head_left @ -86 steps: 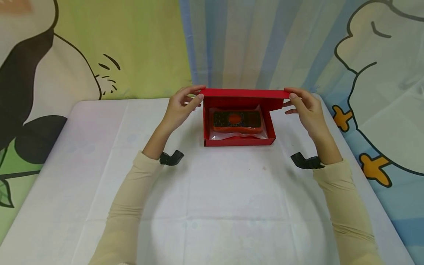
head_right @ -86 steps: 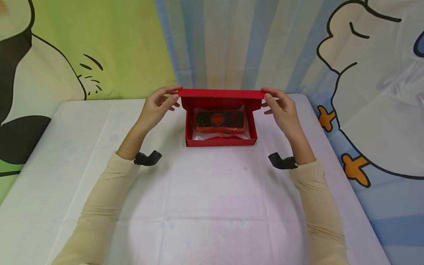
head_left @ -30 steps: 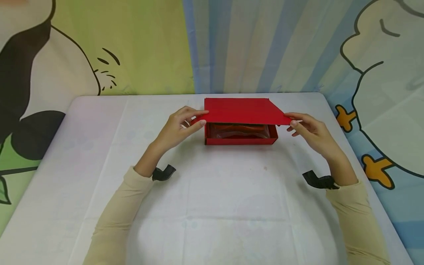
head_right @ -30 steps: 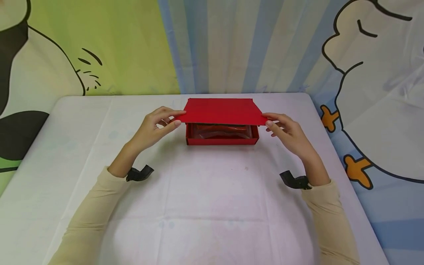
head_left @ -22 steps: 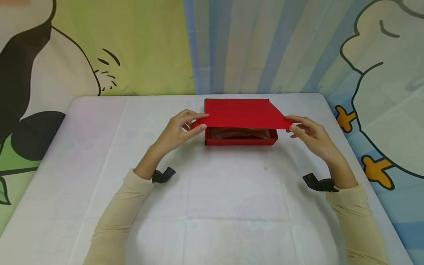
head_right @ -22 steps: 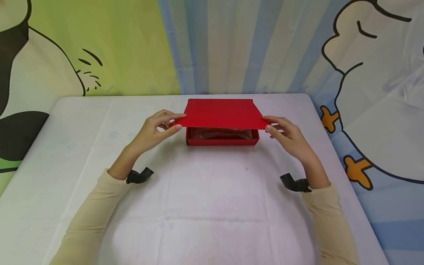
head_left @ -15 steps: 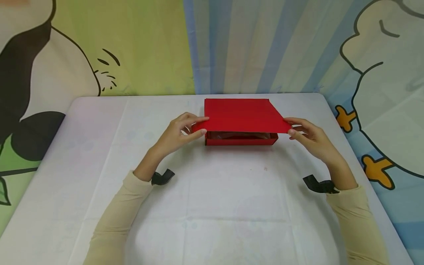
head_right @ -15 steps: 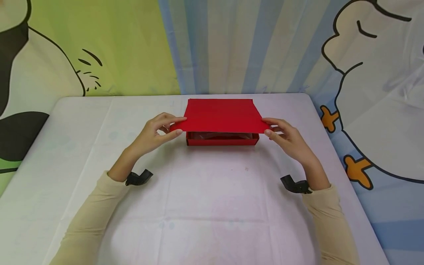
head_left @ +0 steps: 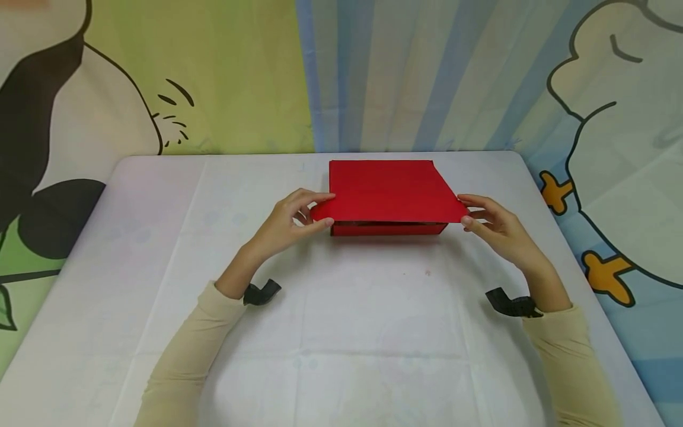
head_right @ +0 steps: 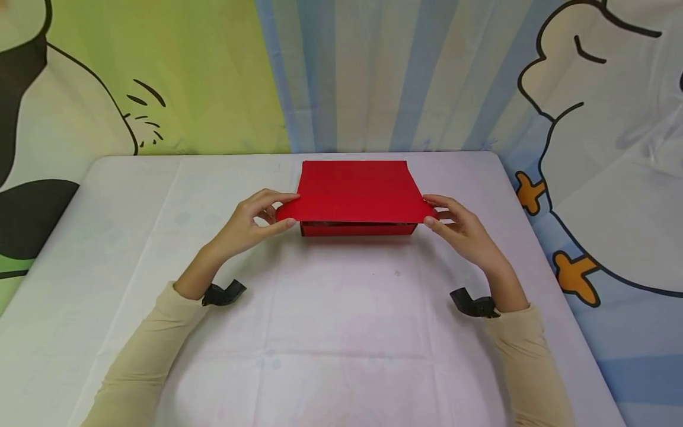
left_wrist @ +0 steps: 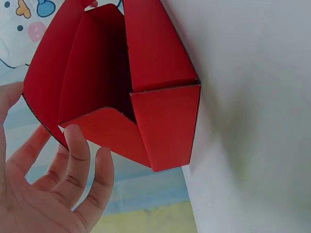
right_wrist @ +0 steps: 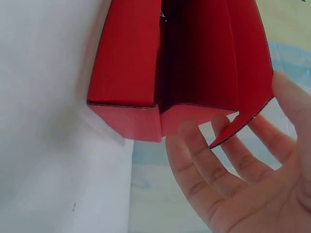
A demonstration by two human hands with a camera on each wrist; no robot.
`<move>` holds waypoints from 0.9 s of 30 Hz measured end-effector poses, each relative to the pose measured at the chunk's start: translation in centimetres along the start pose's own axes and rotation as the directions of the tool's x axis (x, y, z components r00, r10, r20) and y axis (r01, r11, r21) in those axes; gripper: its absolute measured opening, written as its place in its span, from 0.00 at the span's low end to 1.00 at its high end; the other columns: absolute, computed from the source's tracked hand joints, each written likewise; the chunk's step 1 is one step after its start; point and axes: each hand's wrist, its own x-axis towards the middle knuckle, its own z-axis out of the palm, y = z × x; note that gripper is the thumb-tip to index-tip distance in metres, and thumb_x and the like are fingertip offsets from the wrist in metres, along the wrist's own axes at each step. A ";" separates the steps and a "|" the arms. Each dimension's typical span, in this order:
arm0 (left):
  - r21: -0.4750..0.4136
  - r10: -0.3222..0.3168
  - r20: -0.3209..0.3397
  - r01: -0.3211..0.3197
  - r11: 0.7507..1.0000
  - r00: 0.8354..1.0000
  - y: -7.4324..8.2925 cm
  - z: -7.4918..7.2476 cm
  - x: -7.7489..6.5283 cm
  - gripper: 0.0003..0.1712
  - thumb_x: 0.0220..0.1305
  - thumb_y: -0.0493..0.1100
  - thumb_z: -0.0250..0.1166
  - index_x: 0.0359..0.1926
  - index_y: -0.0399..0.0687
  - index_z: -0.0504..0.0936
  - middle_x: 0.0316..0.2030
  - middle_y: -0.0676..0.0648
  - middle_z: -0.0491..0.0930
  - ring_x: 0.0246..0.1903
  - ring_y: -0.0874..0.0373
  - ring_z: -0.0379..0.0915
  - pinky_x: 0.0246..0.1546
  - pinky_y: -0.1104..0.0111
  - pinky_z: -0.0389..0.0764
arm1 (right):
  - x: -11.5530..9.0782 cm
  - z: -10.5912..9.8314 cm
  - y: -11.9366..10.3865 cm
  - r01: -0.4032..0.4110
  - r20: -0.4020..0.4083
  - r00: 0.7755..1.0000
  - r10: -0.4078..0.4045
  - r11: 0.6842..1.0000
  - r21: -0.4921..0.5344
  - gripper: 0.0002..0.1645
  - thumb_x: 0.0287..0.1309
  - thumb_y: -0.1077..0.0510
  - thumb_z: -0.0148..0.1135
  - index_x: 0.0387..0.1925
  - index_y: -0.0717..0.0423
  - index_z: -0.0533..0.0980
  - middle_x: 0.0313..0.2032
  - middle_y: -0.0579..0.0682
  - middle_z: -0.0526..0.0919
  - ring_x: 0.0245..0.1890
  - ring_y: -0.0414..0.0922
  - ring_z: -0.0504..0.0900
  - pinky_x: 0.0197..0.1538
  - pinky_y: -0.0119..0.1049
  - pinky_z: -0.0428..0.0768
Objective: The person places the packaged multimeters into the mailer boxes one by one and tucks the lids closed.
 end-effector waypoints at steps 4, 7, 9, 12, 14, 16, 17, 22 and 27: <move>0.013 0.000 0.001 -0.001 1.000 1.000 -0.3 0.2 -0.2 0.28 0.57 0.42 0.73 0.60 0.49 0.79 0.49 0.47 0.78 0.29 0.57 0.74 0.37 0.62 0.79 | 0.0 0.2 0.3 -0.016 -0.014 1.000 0.016 1.000 0.002 0.34 0.64 0.62 0.61 0.70 0.57 0.63 0.65 0.61 0.68 0.52 0.35 0.71 0.47 0.18 0.76; 0.017 -0.004 0.001 0.004 1.000 1.000 -0.5 0.5 -0.4 0.29 0.56 0.42 0.74 0.60 0.50 0.79 0.49 0.48 0.77 0.28 0.58 0.74 0.36 0.63 0.79 | 0.1 0.4 0.6 -0.002 -0.014 1.000 0.002 1.000 0.005 0.34 0.63 0.63 0.62 0.69 0.59 0.64 0.64 0.62 0.68 0.52 0.38 0.72 0.47 0.17 0.75; 0.017 -0.008 0.000 0.008 1.000 1.000 -0.6 0.6 -0.5 0.30 0.55 0.43 0.75 0.60 0.51 0.79 0.50 0.49 0.77 0.28 0.58 0.74 0.37 0.63 0.79 | 0.1 0.5 0.8 -0.001 -0.009 1.000 0.001 1.000 0.008 0.34 0.63 0.63 0.62 0.69 0.59 0.64 0.64 0.63 0.68 0.52 0.39 0.71 0.47 0.17 0.75; 0.023 -0.013 -0.005 0.013 1.000 1.000 -0.8 0.9 -0.6 0.32 0.53 0.45 0.76 0.60 0.51 0.79 0.49 0.51 0.77 0.29 0.59 0.74 0.37 0.62 0.79 | 0.0 0.6 1.2 -0.007 -0.003 1.000 0.007 1.000 0.015 0.33 0.64 0.63 0.61 0.69 0.59 0.64 0.64 0.63 0.68 0.53 0.39 0.71 0.47 0.17 0.75; 0.028 -0.016 -0.007 0.016 0.999 1.000 -0.9 1.0 -0.7 0.32 0.52 0.45 0.76 0.60 0.51 0.79 0.49 0.50 0.77 0.29 0.59 0.75 0.37 0.61 0.80 | -0.1 0.8 1.3 -0.013 0.002 1.000 0.013 0.999 0.029 0.32 0.65 0.63 0.60 0.69 0.59 0.64 0.64 0.62 0.68 0.52 0.39 0.72 0.46 0.19 0.77; 0.035 -0.018 -0.007 0.018 0.999 1.000 -1.1 1.1 -0.8 0.32 0.52 0.44 0.76 0.60 0.50 0.79 0.48 0.49 0.77 0.29 0.59 0.74 0.37 0.61 0.81 | -0.1 0.9 1.4 -0.014 0.005 1.000 0.013 0.999 0.043 0.30 0.66 0.62 0.58 0.68 0.60 0.65 0.63 0.62 0.68 0.51 0.38 0.73 0.45 0.21 0.79; 0.037 -0.017 -0.007 0.018 0.999 1.000 -1.2 1.2 -0.9 0.32 0.52 0.44 0.76 0.60 0.50 0.79 0.48 0.49 0.78 0.28 0.59 0.74 0.36 0.62 0.81 | -0.2 1.0 1.4 -0.014 0.007 1.000 0.014 0.999 0.051 0.30 0.67 0.62 0.58 0.68 0.60 0.65 0.63 0.62 0.68 0.51 0.37 0.74 0.45 0.23 0.79; 0.061 -0.020 0.009 0.020 0.998 1.000 -1.4 1.6 -1.2 0.32 0.52 0.43 0.76 0.60 0.49 0.78 0.51 0.48 0.78 0.25 0.61 0.75 0.31 0.64 0.79 | -0.3 1.4 1.7 -0.023 0.010 1.000 0.022 0.997 0.075 0.28 0.68 0.60 0.56 0.67 0.61 0.65 0.63 0.62 0.68 0.50 0.37 0.75 0.45 0.25 0.81; 0.084 -0.035 0.019 0.034 0.996 0.999 -1.2 1.9 -1.4 0.33 0.53 0.44 0.76 0.61 0.48 0.78 0.52 0.47 0.77 0.27 0.60 0.76 0.31 0.61 0.80 | -0.5 1.9 2.0 -0.019 -0.002 1.000 0.020 0.994 0.104 0.28 0.68 0.61 0.56 0.67 0.61 0.66 0.63 0.61 0.68 0.50 0.38 0.76 0.45 0.26 0.81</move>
